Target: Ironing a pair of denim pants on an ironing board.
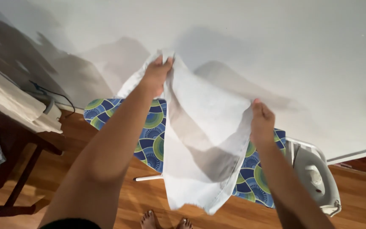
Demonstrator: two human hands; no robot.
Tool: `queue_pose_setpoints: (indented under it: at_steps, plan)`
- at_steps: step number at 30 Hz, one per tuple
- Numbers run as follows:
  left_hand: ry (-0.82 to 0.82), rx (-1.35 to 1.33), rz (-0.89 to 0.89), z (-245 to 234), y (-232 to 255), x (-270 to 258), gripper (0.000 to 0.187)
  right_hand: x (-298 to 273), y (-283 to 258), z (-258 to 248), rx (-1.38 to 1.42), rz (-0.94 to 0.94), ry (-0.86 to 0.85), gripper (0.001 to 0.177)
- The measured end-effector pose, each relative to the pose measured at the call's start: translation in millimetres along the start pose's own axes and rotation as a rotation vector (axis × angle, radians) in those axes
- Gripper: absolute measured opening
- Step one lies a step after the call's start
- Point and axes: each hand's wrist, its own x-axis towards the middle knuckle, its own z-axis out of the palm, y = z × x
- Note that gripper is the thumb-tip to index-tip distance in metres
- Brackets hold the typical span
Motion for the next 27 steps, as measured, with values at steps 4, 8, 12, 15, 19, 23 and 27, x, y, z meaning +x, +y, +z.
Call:
queue_pose_setpoints:
  at_steps: [4,8,12,15,19,23,27]
  plan:
    - [-0.09,-0.079,0.053,13,31,5,0.039,-6,-44,4,0.007,-0.147,-0.077,0.038]
    - [-0.207,-0.089,0.094,11,45,-46,0.035,-39,-50,-6,-0.044,-0.182,-0.056,0.038]
    - [-0.108,0.611,0.282,-50,0,-123,0.036,-85,28,-50,-0.38,-0.384,-0.133,0.043]
    - [-0.059,0.709,0.039,-72,-10,-206,0.042,-139,39,-57,-0.541,-0.407,-0.338,0.031]
    - [-0.112,0.43,-0.279,-193,-159,-287,0.054,-185,127,-90,-0.757,-0.203,-0.618,0.03]
    - [0.003,0.255,-0.654,-182,-202,-308,0.045,-171,154,-76,-0.838,0.104,-0.726,0.039]
    - [0.149,0.502,-0.558,-195,-224,-281,0.054,-136,91,-30,-1.232,0.592,-0.839,0.075]
